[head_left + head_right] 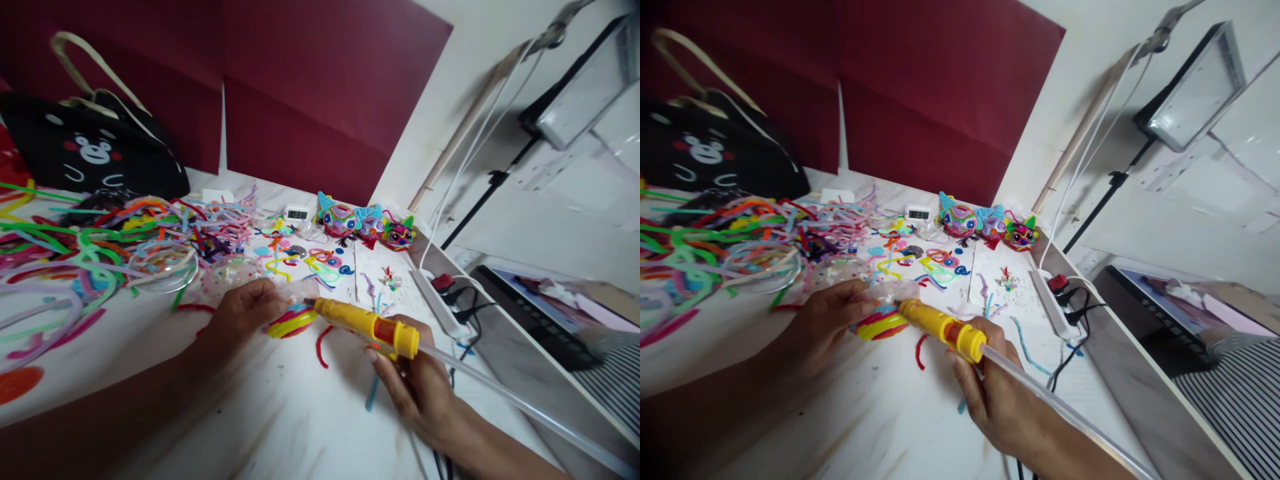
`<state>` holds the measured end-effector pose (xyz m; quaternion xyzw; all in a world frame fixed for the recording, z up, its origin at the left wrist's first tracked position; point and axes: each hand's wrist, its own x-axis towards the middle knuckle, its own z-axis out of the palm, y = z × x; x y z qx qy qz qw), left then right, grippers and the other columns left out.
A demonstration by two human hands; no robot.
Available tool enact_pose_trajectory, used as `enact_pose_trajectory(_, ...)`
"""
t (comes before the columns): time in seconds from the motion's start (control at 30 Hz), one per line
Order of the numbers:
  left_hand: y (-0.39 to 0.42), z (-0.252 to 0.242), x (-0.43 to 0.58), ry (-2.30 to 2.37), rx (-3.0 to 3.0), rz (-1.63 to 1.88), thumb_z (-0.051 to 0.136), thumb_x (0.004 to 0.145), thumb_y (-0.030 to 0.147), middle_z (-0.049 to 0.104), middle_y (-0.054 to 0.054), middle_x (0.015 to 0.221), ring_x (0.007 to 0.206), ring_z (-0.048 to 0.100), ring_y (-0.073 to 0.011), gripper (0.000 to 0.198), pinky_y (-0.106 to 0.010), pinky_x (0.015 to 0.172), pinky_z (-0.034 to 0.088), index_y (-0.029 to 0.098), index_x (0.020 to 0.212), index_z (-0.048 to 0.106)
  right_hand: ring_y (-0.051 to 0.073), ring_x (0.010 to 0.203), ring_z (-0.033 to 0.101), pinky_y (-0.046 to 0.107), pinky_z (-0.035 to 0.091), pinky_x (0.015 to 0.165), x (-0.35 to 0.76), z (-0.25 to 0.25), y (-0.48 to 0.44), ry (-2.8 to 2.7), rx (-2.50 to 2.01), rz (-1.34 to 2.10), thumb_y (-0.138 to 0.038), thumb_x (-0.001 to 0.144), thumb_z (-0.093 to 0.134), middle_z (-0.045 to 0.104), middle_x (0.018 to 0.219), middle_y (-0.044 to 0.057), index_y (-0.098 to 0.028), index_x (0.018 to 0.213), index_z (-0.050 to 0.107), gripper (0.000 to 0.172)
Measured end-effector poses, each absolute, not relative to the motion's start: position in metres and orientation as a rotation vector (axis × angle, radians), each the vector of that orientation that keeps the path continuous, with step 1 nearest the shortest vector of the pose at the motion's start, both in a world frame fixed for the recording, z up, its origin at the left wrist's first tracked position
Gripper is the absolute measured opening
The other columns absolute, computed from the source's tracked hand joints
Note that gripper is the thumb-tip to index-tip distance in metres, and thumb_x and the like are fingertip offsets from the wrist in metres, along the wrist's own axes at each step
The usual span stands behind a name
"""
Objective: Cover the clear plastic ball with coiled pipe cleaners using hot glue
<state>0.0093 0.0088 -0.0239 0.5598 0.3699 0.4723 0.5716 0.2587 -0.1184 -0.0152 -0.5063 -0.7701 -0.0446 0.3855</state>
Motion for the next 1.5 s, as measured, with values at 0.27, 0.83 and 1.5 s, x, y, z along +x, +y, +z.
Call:
enact_pose_trajectory(0.27,0.009,-0.021,0.012,0.842,1.232,1.12,0.075,0.065,0.032,0.039,0.005,0.059,0.057,0.033,-0.0101,0.029,-0.025,0.053,0.026,0.019,0.059,0.049,0.019,0.084,0.064,0.029,0.057,0.071,0.259,-0.014,-0.117,-1.907,-1.33,-0.026,-0.02,0.096,0.059,0.061,0.104,0.006,-0.024,0.116,0.052,0.022)
enact_pose_trajectory(0.83,0.007,-0.005,0.012,0.771,0.964,1.144,0.08,0.051,0.023,0.058,0.004,0.054,0.054,0.049,-0.0105,0.019,-0.021,0.052,0.039,0.019,0.056,0.061,0.012,0.079,0.066,0.019,0.055,0.066,0.254,-0.001,-0.113,-1.532,-1.24,0.542,-0.024,0.096,0.064,0.069,0.095,-0.002,-0.031,0.115,0.053,0.023)
enact_pose_trajectory(1.5,0.007,-0.01,0.011,0.891,1.178,1.073,0.077,0.057,0.03,0.044,0.006,0.057,0.056,0.038,-0.0102,0.03,-0.023,0.052,0.031,0.02,0.059,0.049,0.021,0.095,0.063,0.026,0.061,0.074,0.257,-0.007,-0.119,-1.935,-1.311,-0.012,-0.025,0.097,0.056,0.05,0.114,0.011,-0.023,0.118,0.051,0.021)
